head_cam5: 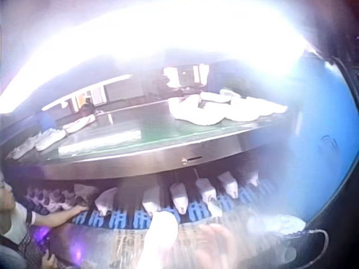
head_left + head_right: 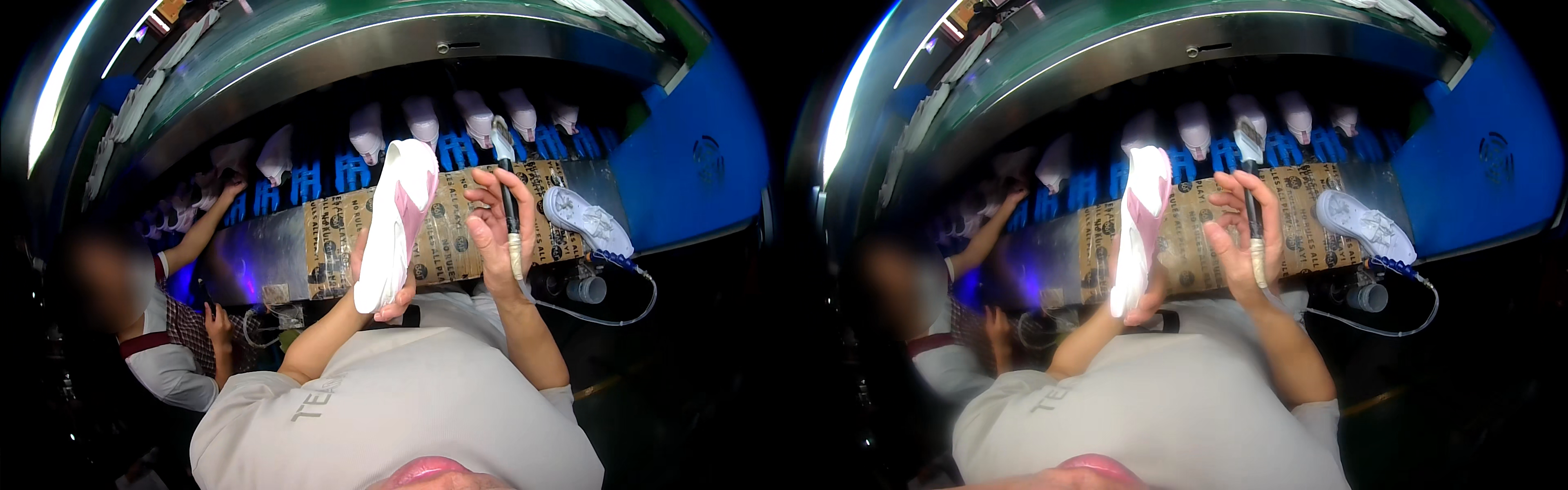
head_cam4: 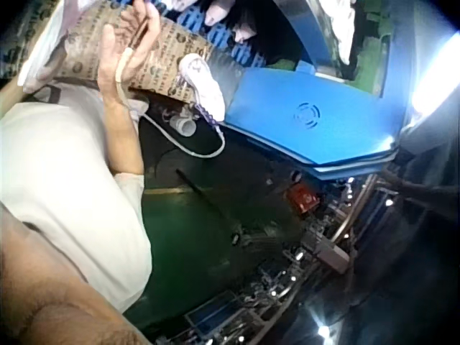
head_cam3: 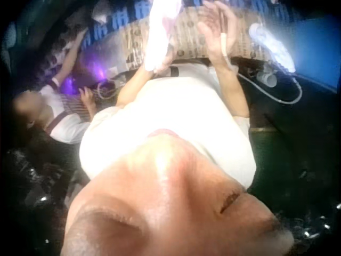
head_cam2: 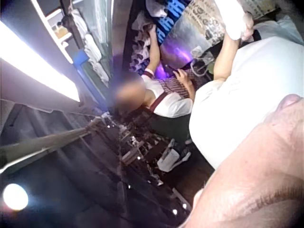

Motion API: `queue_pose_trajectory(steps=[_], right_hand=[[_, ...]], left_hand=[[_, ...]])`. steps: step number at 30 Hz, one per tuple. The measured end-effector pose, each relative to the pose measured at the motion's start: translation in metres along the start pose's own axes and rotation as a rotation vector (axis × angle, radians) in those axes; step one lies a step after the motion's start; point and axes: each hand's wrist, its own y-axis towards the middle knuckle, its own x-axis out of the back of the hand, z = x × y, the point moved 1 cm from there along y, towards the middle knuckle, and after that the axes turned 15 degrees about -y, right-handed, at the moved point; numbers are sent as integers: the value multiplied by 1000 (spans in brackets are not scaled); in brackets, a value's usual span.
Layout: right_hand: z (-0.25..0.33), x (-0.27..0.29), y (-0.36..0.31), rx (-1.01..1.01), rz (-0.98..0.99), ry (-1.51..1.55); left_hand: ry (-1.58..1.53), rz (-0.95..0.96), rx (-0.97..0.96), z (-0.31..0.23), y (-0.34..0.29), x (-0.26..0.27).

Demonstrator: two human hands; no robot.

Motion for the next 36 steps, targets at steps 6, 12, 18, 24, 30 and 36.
queue_pose_trajectory(steps=[6,12,18,24,30,36], right_hand=[[34,-25,16,210,24,-74],[46,-30,14,183,17,-209],[45,-24,17,163,-22,-301],[20,-17,34,-166,-18,-142],[-72,9,18,-58,-259,-175],[-149,40,-33,-237,-293,-350]], left_hand=[[-65,-67,0,22,11,-1],[-27,-123,0,26,9,0],[185,-321,-41,23,13,-9],[188,-446,-124,24,8,-15],[338,-491,-209,23,11,-27],[826,-510,-161,-39,46,-104]])
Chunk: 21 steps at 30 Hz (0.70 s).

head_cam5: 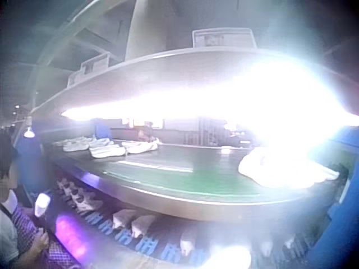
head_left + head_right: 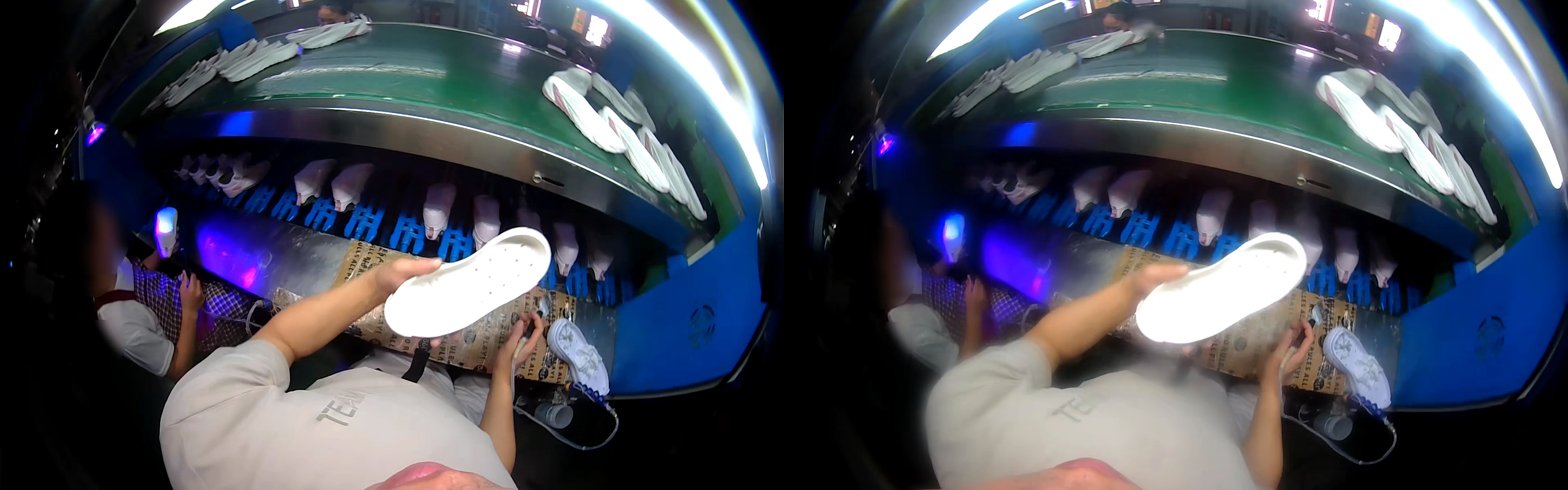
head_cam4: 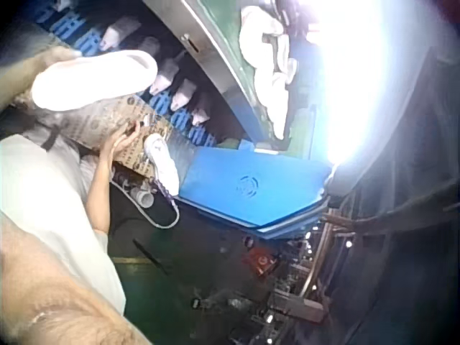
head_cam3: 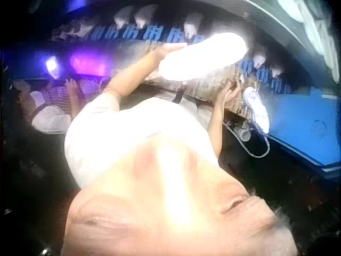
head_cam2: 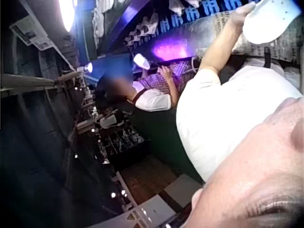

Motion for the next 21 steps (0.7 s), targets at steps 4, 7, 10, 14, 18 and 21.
queue_pose_trajectory(steps=[4,7,10,14,18,21], right_hand=[[-18,-1,-12,-29,41,-100],[-50,-3,-15,-13,90,-79],[-41,-3,-18,-32,89,-86],[-37,-2,-19,-78,107,45],[-41,-7,-17,-9,145,-65],[-44,-5,-18,-20,142,-82]], left_hand=[[210,140,-257,-132,76,-83],[128,66,-706,-221,143,-85],[122,-579,-634,-280,157,-71],[970,-976,-528,-352,110,-41],[1987,-1658,-187,-454,-18,2],[1677,-2359,-87,-473,-120,2]])
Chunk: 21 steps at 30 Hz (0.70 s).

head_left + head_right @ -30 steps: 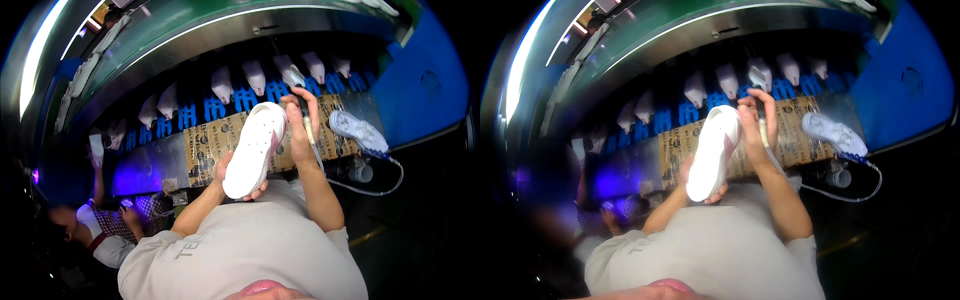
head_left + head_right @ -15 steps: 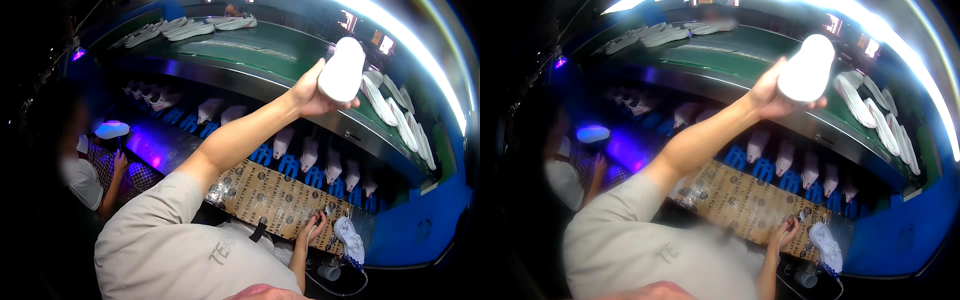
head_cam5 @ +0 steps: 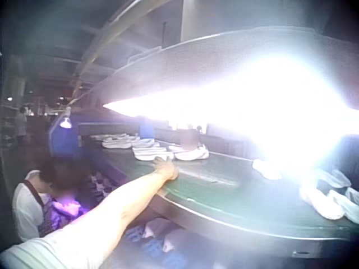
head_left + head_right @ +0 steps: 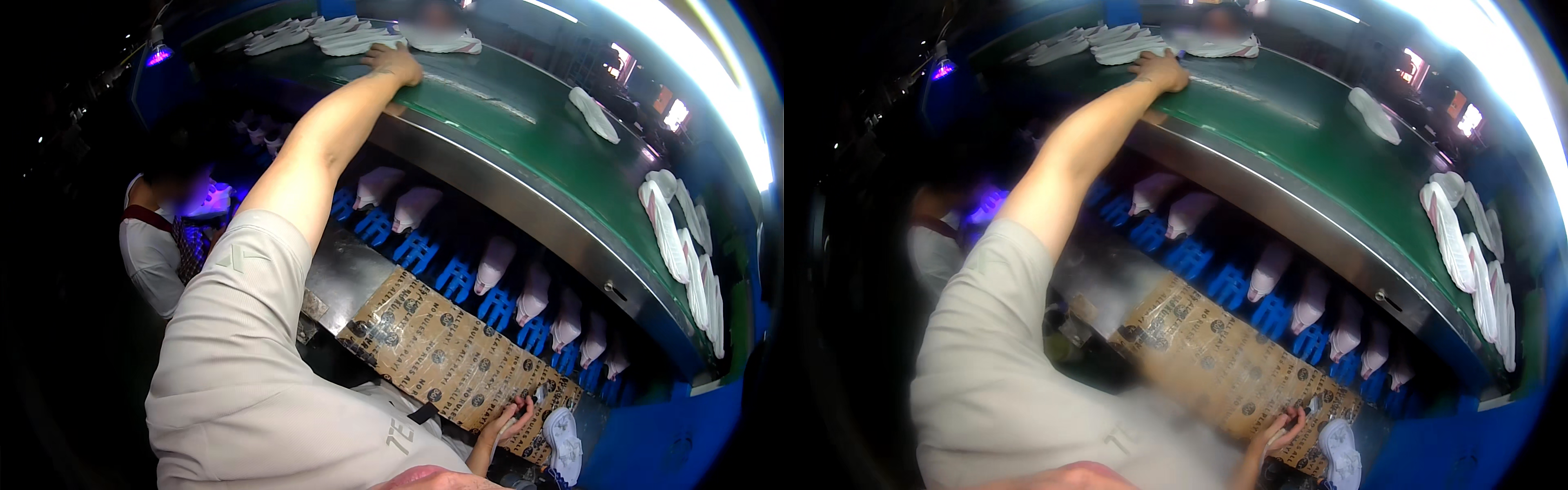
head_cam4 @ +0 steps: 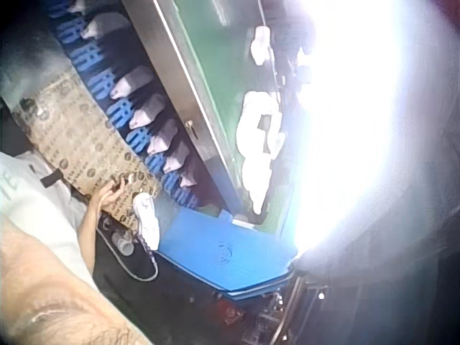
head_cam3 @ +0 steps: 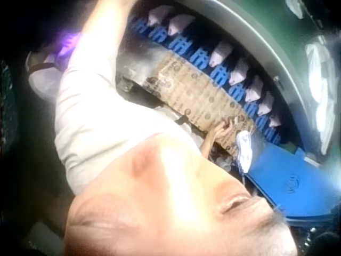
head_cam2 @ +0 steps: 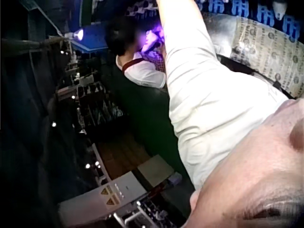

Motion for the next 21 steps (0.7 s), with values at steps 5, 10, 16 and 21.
queue_pose_trajectory(steps=[5,10,16,21], right_hand=[[-8,2,-2,50,-3,-92],[-11,4,3,102,-8,-232],[2,3,-6,52,1,-268],[0,-1,4,142,29,-234]], left_hand=[[-83,-152,203,118,73,33],[-42,-156,-81,181,148,5],[-128,-177,-277,151,167,-12],[-392,-444,-267,149,112,17]])
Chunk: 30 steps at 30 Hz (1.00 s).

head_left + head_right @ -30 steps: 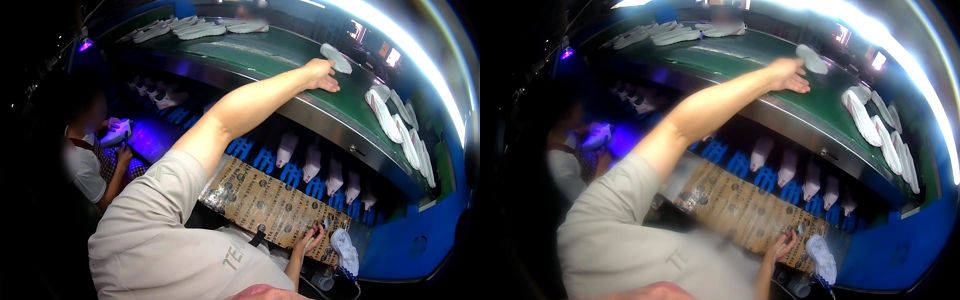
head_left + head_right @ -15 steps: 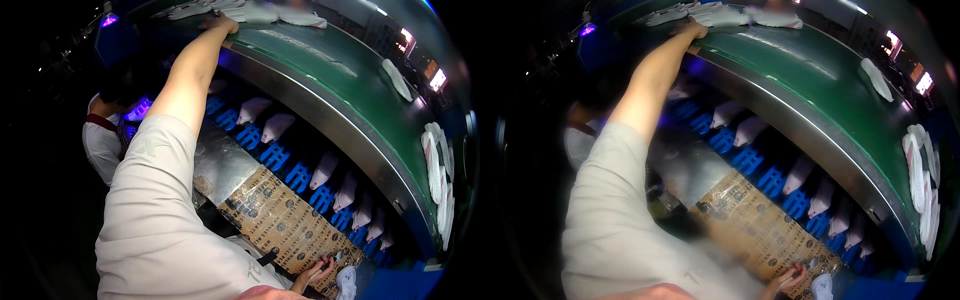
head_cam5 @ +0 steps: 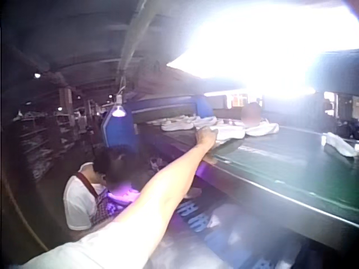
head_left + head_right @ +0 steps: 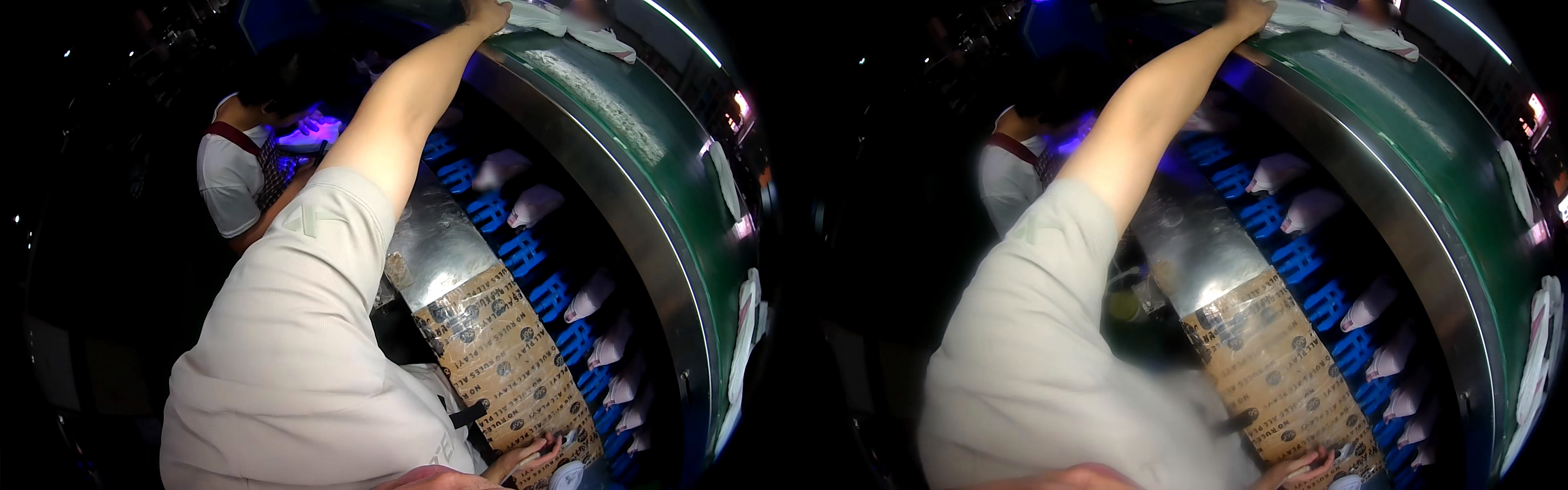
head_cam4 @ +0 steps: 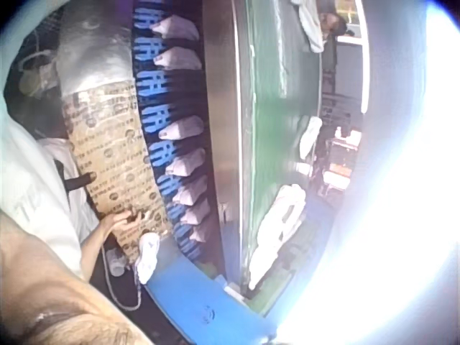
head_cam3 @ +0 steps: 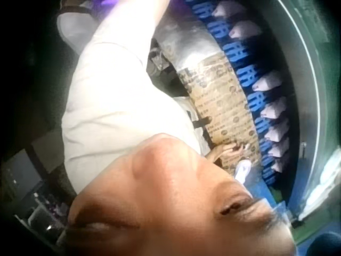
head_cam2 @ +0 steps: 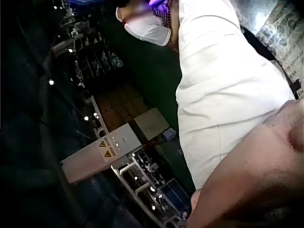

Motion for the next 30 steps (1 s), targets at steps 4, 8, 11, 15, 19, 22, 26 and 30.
queue_pose_trajectory(steps=[4,8,11,15,19,22,26,30], right_hand=[[-14,-6,6,77,-26,6],[-11,-7,8,-60,-19,166],[27,11,12,-105,38,128],[49,32,23,-18,97,21],[67,46,24,-34,168,55],[76,52,18,-35,194,73],[94,61,7,22,226,74],[67,61,7,130,116,83]], left_hand=[[-524,-182,-28,-41,-53,58],[-1283,-45,217,-82,-111,75],[-1295,24,128,-111,-182,76],[-1650,518,353,-162,-312,107],[-1354,857,610,-173,-436,105],[-1637,1167,1115,-163,-525,96],[-2007,1298,1554,-154,-607,108],[-1965,1258,1461,-160,-614,108]])
